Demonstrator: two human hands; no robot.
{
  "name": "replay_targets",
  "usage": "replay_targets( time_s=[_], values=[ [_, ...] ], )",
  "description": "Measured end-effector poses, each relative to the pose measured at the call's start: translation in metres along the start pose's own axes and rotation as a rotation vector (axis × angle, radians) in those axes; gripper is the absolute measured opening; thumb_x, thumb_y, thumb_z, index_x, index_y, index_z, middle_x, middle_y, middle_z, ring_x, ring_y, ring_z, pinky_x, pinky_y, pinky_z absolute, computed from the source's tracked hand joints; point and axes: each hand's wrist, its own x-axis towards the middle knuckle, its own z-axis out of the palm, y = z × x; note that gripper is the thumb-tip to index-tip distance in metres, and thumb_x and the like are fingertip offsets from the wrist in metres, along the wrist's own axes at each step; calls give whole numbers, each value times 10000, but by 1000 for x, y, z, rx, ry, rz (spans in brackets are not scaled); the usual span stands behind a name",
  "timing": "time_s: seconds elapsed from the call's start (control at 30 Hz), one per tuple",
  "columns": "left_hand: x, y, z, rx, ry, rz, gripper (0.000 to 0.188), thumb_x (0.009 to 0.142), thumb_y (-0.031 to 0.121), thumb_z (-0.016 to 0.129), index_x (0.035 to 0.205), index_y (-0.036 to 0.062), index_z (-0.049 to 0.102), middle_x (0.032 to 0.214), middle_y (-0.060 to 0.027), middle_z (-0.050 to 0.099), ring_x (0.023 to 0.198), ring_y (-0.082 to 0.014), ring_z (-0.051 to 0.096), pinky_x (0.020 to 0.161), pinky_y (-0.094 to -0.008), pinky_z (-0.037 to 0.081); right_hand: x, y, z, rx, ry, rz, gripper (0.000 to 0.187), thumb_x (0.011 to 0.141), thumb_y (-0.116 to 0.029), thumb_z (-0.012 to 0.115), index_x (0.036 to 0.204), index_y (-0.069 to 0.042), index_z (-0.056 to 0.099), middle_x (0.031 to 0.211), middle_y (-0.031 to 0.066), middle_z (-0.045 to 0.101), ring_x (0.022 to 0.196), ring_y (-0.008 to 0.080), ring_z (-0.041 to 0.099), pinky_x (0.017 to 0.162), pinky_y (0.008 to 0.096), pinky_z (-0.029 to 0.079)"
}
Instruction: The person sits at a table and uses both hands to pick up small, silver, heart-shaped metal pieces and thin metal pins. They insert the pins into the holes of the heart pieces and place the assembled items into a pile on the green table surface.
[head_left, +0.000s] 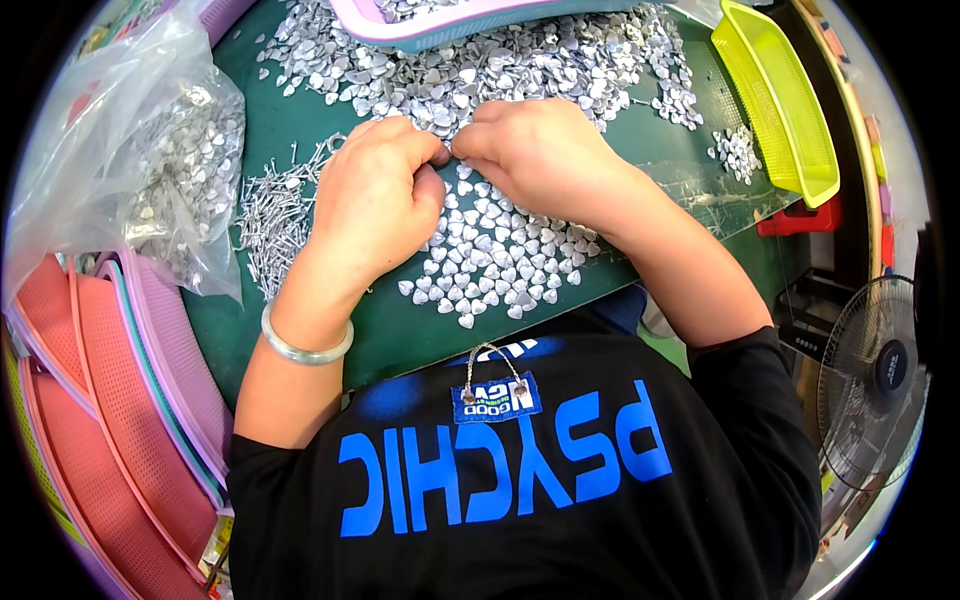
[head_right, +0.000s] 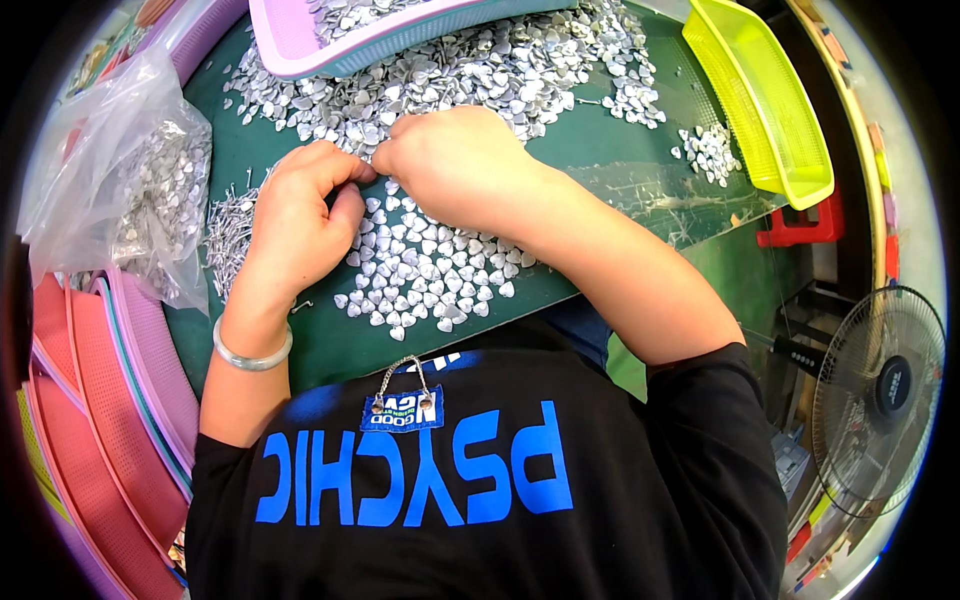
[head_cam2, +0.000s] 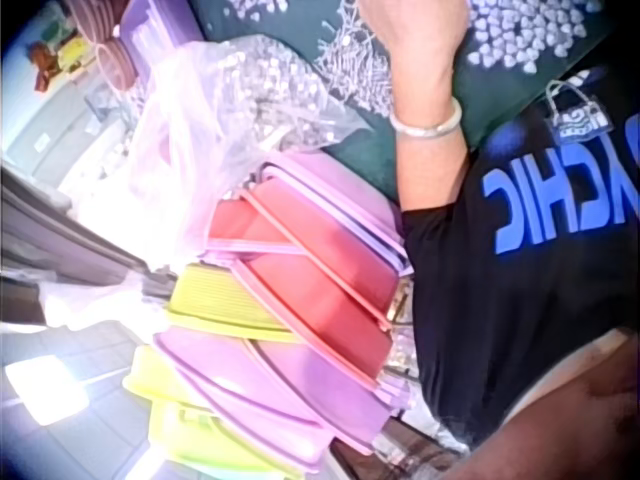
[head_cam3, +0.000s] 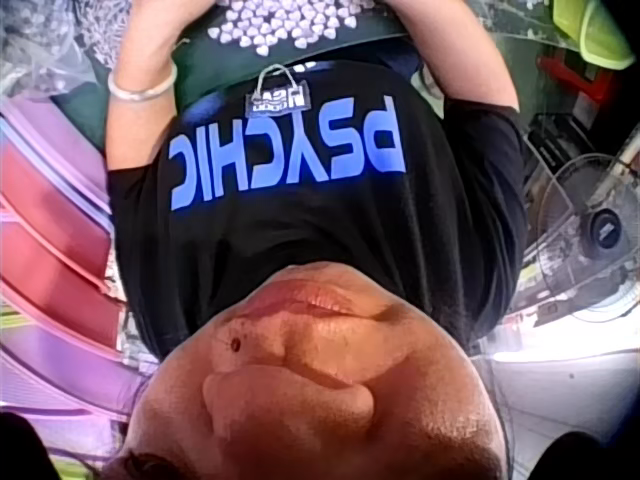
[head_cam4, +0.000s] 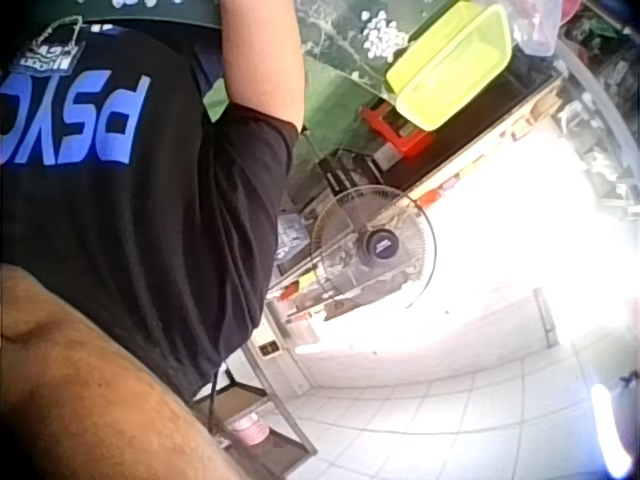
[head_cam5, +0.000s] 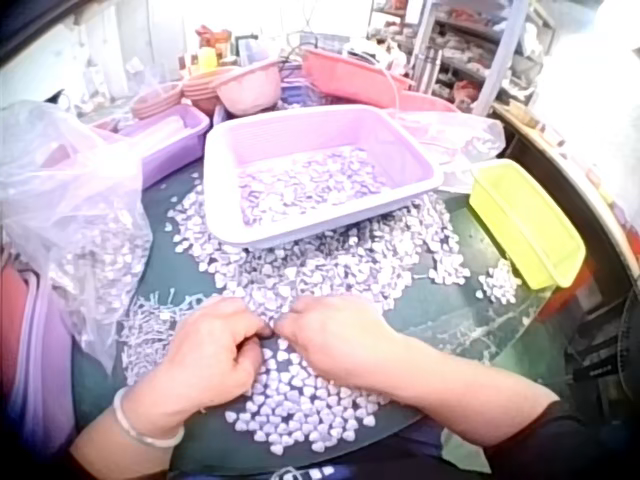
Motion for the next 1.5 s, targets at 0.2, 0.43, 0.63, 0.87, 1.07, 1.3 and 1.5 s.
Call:
replay_targets(
  time_s=[0.2,0.43,0.63,0.87,1.07,1.3,1.5],
  values=[
    [-1,3,-2,-27,-46,-11,132,725,60,615,814,56,713,805,-96,616,843,-305,602,740,-414,502,-1,-4,-3,-31,-75,55,156,836,-167,545,903,-89,662,906,96,680,811,307,669,686,445,538],
    [-2,4,-1,-1,-58,10,152,728,62,610,829,58,723,802,-94,612,840,-300,601,749,-410,501,-15,13,-24,900,45,325,103,895,-106,601,898,-11,639,735,-51,575,615,33,471,563,178,370],
    [-2,5,-1,-6,-75,23,158,733,60,602,830,62,726,789,-88,604,833,-298,594,743,-408,501,-26,24,-31,1031,107,353,115,895,-107,612,944,-12,654,795,-49,593,698,18,503,585,174,381],
    [-4,1,2,-19,-53,17,155,742,65,594,823,66,726,783,-82,603,819,-292,592,728,-408,501,-41,3,-18,451,-10,2,77,768,-104,653,834,-71,677,802,89,635,745,301,628,652,390,502],
    [-4,3,2,-23,-52,24,175,751,32,578,848,57,723,774,-85,605,796,-284,590,716,-385,485,-48,-14,-11,327,-71,-4,69,790,-119,650,850,-96,675,859,71,611,788,310,628,675,413,508],
    [-4,2,3,-22,-47,14,161,746,71,593,825,81,733,780,-79,603,822,-290,595,721,-408,501,-50,-11,-8,614,-45,18,55,793,-73,641,847,-68,632,837,67,598,725,242,620,636,347,501],
    [-3,5,0,-10,-103,32,160,744,70,598,823,99,734,780,-76,600,826,-289,598,716,-411,503,-50,15,-24,1646,179,396,85,813,28,553,885,-11,575,896,99,644,659,105,582,558,216,456]
  ],
)
